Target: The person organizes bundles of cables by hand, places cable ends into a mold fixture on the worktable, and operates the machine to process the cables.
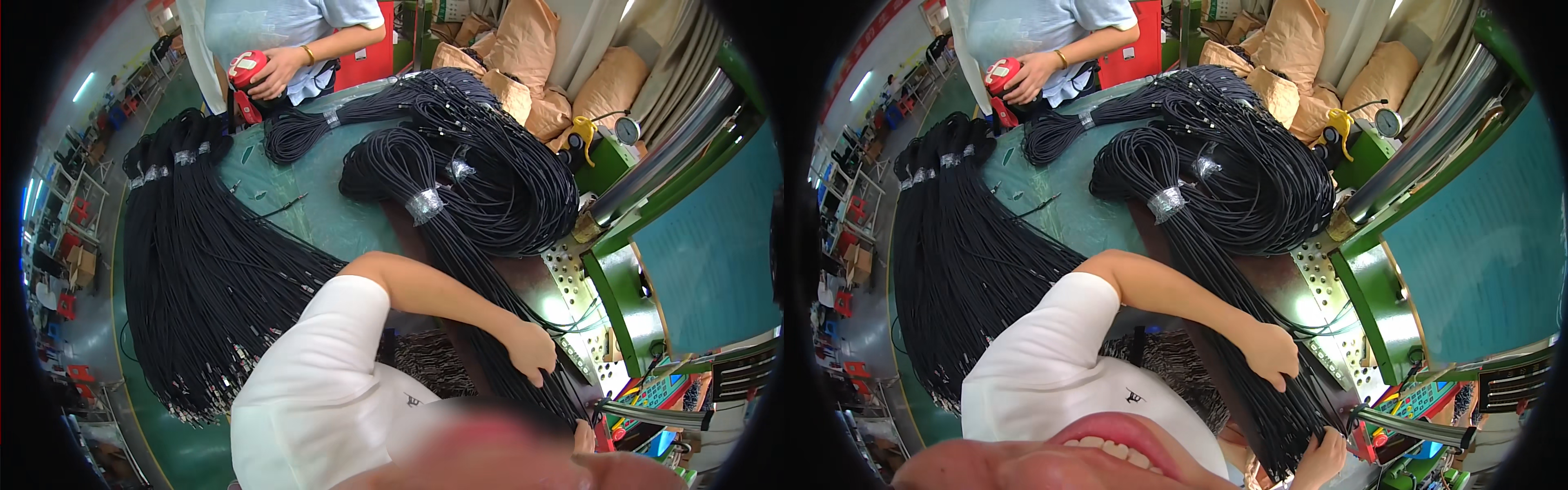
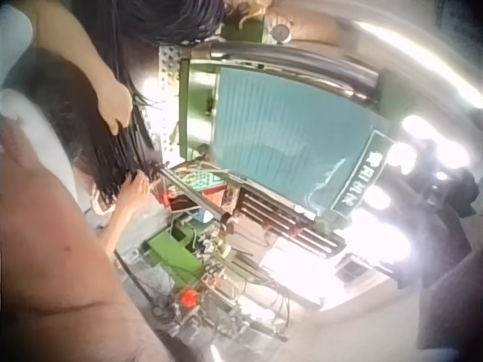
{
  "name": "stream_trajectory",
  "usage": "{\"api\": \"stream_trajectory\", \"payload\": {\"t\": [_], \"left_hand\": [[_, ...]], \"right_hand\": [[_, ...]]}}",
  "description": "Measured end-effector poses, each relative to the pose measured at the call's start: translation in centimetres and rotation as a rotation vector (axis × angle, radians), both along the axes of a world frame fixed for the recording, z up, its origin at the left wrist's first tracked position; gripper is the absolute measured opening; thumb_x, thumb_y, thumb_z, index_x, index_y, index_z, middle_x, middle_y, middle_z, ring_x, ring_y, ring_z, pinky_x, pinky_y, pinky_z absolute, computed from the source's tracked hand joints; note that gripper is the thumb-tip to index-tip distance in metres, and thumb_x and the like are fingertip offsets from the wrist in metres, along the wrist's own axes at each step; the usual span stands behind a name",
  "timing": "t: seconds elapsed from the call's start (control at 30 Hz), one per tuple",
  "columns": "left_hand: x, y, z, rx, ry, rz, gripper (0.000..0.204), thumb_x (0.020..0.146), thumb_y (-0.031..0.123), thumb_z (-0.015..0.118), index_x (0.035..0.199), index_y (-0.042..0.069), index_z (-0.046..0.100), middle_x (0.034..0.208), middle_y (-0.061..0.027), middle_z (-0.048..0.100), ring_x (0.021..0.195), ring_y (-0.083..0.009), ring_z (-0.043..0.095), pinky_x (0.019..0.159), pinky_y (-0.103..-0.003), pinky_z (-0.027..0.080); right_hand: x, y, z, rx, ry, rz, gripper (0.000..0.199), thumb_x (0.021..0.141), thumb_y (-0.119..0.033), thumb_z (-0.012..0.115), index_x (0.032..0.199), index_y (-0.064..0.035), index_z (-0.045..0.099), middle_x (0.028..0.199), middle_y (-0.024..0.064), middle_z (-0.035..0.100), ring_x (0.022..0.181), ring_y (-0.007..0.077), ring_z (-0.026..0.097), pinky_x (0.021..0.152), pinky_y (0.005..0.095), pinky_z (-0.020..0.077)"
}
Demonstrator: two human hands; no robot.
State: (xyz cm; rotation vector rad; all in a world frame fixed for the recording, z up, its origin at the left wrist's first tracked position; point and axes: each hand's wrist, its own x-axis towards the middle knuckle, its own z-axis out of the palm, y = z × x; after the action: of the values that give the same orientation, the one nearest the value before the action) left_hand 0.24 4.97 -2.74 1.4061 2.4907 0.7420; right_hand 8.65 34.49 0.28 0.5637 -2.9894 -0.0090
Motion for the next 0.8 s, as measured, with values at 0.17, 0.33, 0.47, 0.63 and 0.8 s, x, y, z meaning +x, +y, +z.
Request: {"api": "stream_trajectory", "payload": {"t": [0.17, 0.33, 0.47, 0.63, 0.8], "left_hand": [[-1.4, 7.3, 2.6, -0.078, -0.689, -0.366, 0.038, 0.09, 0.038, 0.053, 0.091, 0.005, 0.071, 0.072, -0.0049, 0.062, 0.06, -0.0152, 0.059, 0.051, -0.03, 0.05], [-0.8, 12.7, 2.9, 0.011, -0.996, -0.379, 0.026, 0.088, 0.026, 0.06, 0.094, 0.003, 0.071, 0.075, -0.0069, 0.065, 0.059, -0.0135, 0.058, 0.051, -0.029, 0.049], [0.2, 12.3, 4.2, 0.365, -1.224, -0.22, 0.018, 0.084, 0.016, 0.059, 0.091, 0.002, 0.069, 0.077, -0.0078, 0.066, 0.064, -0.0144, 0.061, 0.057, -0.028, 0.053], [3.0, 10.0, 6.1, 0.514, -1.304, -0.074, 0.023, 0.095, 0.021, 0.051, 0.1, 0.001, 0.063, 0.061, 0.0004, 0.049, 0.05, -0.0046, 0.04, 0.045, -0.02, 0.03], [6.8, 8.0, 4.6, 0.558, -1.203, 0.055, 0.03, 0.098, 0.029, 0.05, 0.101, 0.002, 0.061, 0.062, 0.0026, 0.049, 0.052, -0.0027, 0.038, 0.046, -0.018, 0.03]], "right_hand": [[1.1, 1.6, -0.4, -0.041, 0.123, 0.085, 0.043, 0.076, -0.026, 0.069, 0.11, -0.0032, 0.057, 0.091, 0.0154, 0.056, 0.084, 0.0363, 0.054, 0.075, 0.0468, 0.0437], [4.6, -0.6, 2.3, -0.31, 0.579, 0.021, 0.053, 0.088, -0.039, 0.057, 0.122, 0.0008, 0.055, 0.111, 0.0191, 0.054, 0.101, 0.0372, 0.052, 0.088, 0.047, 0.042], [8.5, -2.4, 1.4, -1.034, 0.375, -0.194, 0.048, 0.095, -0.041, 0.047, 0.098, 0.005, 0.061, 0.097, 0.0166, 0.064, 0.096, 0.0285, 0.06, 0.086, 0.0384, 0.0466], [6.7, -2.6, -0.2, -1.426, 0.138, -0.422, 0.054, 0.101, -0.04, 0.039, 0.125, 0.0074, 0.05, 0.113, 0.0152, 0.061, 0.098, 0.02, 0.06, 0.087, 0.0329, 0.0463], [2.2, -5.4, 2.6, -1.845, 0.021, -0.28, 0.057, 0.1, -0.044, 0.038, 0.125, 0.0062, 0.05, 0.112, 0.0171, 0.063, 0.094, 0.0201, 0.062, 0.085, 0.0325, 0.0486]]}}
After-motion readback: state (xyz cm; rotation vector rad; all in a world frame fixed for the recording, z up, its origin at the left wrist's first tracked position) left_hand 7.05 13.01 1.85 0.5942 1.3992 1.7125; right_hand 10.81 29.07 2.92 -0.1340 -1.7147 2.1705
